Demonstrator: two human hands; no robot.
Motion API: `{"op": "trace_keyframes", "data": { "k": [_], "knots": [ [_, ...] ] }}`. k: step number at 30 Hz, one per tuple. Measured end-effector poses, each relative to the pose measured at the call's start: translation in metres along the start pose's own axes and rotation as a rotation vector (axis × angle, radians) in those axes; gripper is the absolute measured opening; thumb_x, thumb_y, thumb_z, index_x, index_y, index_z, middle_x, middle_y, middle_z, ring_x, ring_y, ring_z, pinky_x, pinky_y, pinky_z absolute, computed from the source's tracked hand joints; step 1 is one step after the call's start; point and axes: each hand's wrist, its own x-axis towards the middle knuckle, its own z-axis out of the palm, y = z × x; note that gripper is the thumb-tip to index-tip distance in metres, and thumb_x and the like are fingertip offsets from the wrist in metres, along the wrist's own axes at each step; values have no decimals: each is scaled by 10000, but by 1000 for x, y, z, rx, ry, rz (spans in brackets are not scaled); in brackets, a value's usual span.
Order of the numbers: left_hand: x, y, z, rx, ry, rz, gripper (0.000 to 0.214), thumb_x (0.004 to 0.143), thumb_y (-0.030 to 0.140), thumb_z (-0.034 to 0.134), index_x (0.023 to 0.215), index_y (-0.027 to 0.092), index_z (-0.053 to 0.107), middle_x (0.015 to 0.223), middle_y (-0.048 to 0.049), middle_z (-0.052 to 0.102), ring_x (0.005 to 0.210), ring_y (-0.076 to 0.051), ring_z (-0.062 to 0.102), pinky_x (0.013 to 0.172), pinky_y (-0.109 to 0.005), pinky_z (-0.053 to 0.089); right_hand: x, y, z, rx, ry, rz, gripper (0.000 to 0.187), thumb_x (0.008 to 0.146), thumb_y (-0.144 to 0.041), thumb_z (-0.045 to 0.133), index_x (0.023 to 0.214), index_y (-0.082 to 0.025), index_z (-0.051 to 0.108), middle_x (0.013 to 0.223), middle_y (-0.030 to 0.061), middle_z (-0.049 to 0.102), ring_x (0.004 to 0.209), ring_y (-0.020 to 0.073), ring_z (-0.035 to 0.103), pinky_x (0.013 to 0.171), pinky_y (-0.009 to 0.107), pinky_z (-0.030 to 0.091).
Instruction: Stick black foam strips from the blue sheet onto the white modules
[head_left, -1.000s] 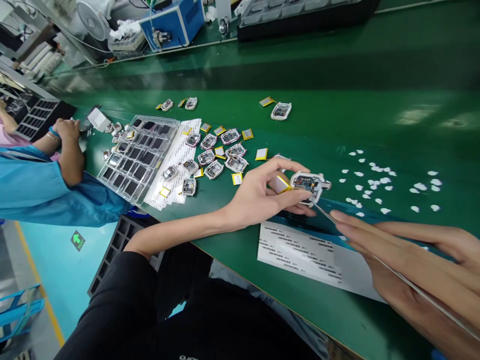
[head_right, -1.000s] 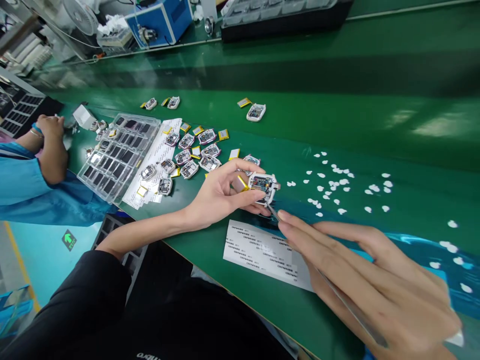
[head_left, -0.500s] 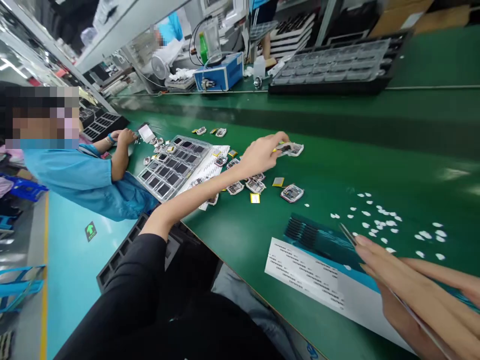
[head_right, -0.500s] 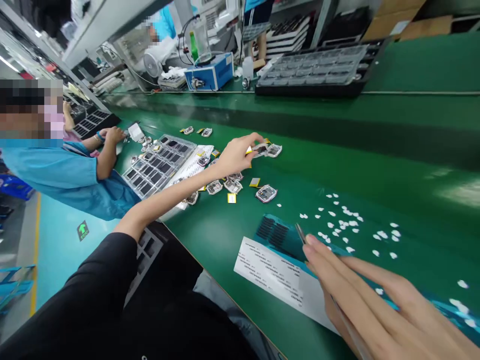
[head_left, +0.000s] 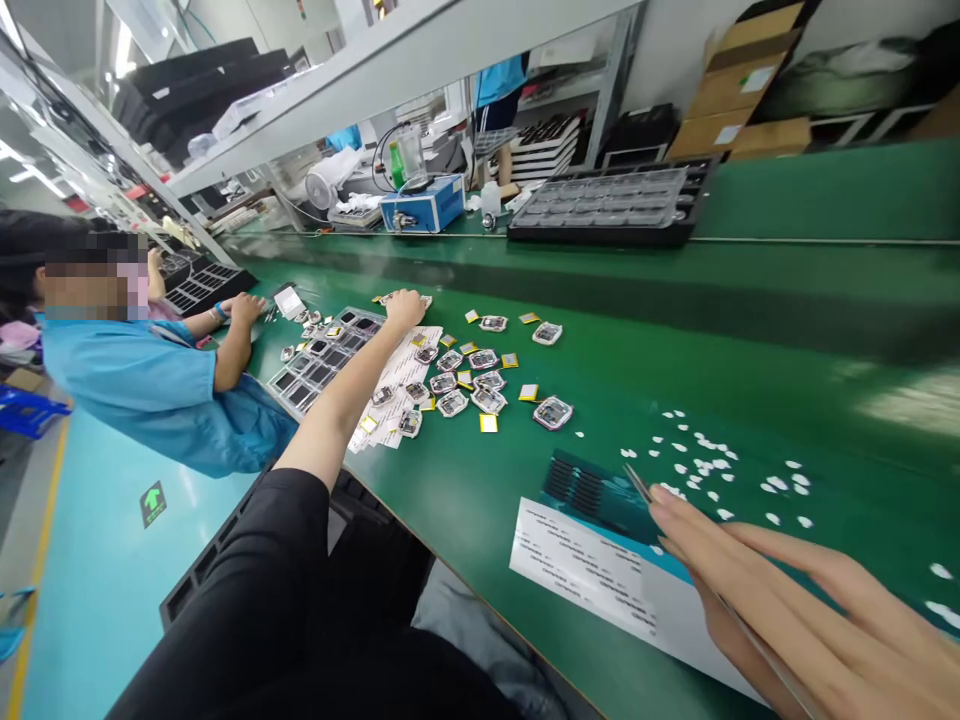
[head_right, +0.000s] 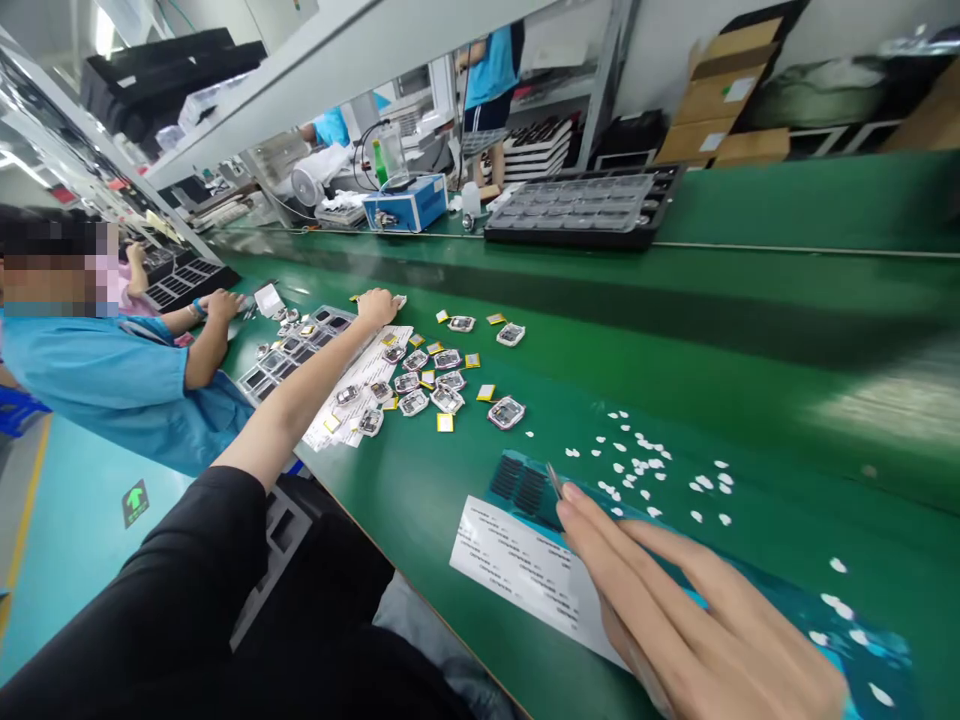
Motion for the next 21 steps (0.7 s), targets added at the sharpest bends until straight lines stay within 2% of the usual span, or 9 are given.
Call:
{"op": "trace_keyframes", "data": {
  "k": [3, 6, 9, 12, 15, 17, 20, 21],
  "knots": [
    [5, 0, 2, -33, -43, -29, 427, 1026, 413, 684, 1372, 168, 636, 1380, -124, 662, 1198, -262, 685, 1010, -492, 616, 12, -3, -2, -59, 28, -17, 629, 999, -101, 606, 1607, -200, 479, 1132, -73, 815, 921, 214, 745, 778, 350, 582],
    [6, 1, 0, -74, -100, -14, 425, 1023, 412, 688, 1370, 171, 636, 1373, -123, 664, 1196, -260, 687, 1005, -486, 617, 19, -7, -6, -46, -32, -7, 664, 994, -68, 599, 1630, -160, 432, 1124, -50, 819, 944, 229, 744, 823, 356, 580],
    [3, 2, -6, -115, -159, 43, 410, 1025, 422, 685, 1344, 167, 653, 1353, -110, 675, 1178, -264, 692, 994, -473, 622, 18, -10, -5, 8, -62, -32, 631, 997, -69, 598, 1610, -114, 453, 1195, -17, 806, 957, 239, 734, 846, 364, 577],
    [-8, 7, -16, -160, -151, 130, 401, 1025, 425, 685, 1329, 165, 660, 1345, -110, 678, 1168, -257, 693, 994, -477, 622, 12, -11, -1, 26, -49, -62, 620, 999, -71, 599, 1602, -100, 458, 1234, -19, 794, 950, 251, 725, 831, 377, 563],
    [-32, 20, -28, -238, -64, 258, 297, 1043, 273, 626, 1316, 162, 662, 1303, -132, 713, 1193, -249, 687, 1075, -459, 568, 8, -13, 1, 44, -56, -41, 645, 1001, -67, 596, 1622, -119, 432, 1220, -24, 800, 966, 258, 724, 839, 382, 553],
    [-56, 32, -35, -306, 6, 369, 341, 1034, 140, 526, 1351, 190, 642, 1338, -133, 720, 1261, -242, 661, 1144, -415, 502, 10, -15, 0, 77, -57, -18, 650, 1004, -73, 596, 1629, -137, 427, 1189, -17, 810, 974, 254, 727, 825, 376, 547],
    [-99, 57, -37, -457, 96, 533, 404, 997, 104, 483, 1353, 215, 637, 1426, -109, 684, 1297, -217, 633, 1144, -366, 480, 18, -19, -1, 135, -37, 15, 699, 1000, -65, 612, 1650, -205, 397, 1121, -32, 823, 951, 220, 741, 796, 339, 550],
    [-114, 66, -35, -615, 144, 581, 384, 960, 90, 497, 1295, 180, 661, 1371, -129, 704, 1233, -223, 657, 1112, -380, 499, 21, -21, 0, 153, -38, 14, 728, 993, -60, 625, 1659, -220, 378, 1109, -35, 825, 931, 207, 744, 793, 325, 559]
  ]
}}
